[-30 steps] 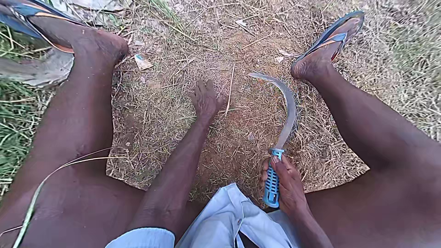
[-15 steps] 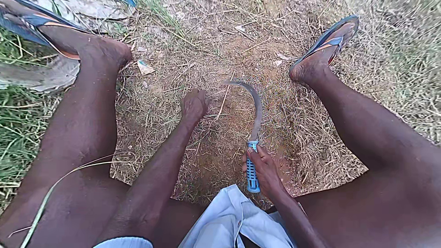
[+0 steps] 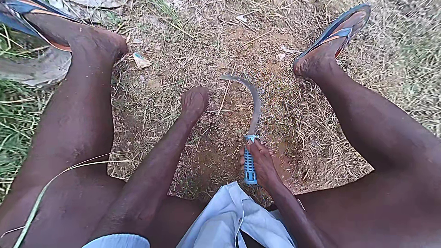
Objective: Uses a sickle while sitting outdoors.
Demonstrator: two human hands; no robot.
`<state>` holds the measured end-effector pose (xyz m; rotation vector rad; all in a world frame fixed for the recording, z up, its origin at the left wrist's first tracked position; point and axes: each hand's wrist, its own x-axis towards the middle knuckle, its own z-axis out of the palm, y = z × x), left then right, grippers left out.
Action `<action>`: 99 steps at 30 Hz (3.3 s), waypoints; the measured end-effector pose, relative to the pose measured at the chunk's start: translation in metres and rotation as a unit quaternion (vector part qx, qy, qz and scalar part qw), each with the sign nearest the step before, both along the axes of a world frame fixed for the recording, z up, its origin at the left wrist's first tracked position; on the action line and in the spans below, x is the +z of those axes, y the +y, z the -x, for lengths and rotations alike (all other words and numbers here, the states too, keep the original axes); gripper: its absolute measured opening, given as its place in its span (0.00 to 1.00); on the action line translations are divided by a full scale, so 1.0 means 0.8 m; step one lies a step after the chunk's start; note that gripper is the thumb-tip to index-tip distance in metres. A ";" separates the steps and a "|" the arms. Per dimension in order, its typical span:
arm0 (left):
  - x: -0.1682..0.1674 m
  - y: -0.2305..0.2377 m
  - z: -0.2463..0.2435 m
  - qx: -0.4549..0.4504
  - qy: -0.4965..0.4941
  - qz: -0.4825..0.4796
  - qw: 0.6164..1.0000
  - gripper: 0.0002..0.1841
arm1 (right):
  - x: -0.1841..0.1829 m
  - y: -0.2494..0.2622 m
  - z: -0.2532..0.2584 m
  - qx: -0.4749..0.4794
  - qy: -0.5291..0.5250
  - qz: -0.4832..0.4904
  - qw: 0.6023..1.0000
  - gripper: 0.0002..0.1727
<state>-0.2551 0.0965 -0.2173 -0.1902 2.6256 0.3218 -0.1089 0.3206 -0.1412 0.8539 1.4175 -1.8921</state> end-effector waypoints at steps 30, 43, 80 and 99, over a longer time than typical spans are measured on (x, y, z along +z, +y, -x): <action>0.005 -0.079 -0.029 0.071 -0.022 -0.060 0.995 0.31 | 0.017 0.028 -0.031 -0.035 0.045 -0.035 0.998 0.17; -0.021 0.025 -0.039 0.039 0.028 -0.020 0.999 0.28 | 0.013 0.025 -0.029 -0.017 0.055 -0.044 0.997 0.15; -0.001 -0.044 -0.057 0.054 -0.015 -0.061 0.997 0.29 | 0.032 0.043 -0.051 0.008 0.059 -0.058 0.997 0.16; -0.009 0.008 -0.108 0.025 -0.040 -0.006 0.999 0.15 | 0.020 0.039 -0.057 0.102 0.072 -0.062 0.990 0.16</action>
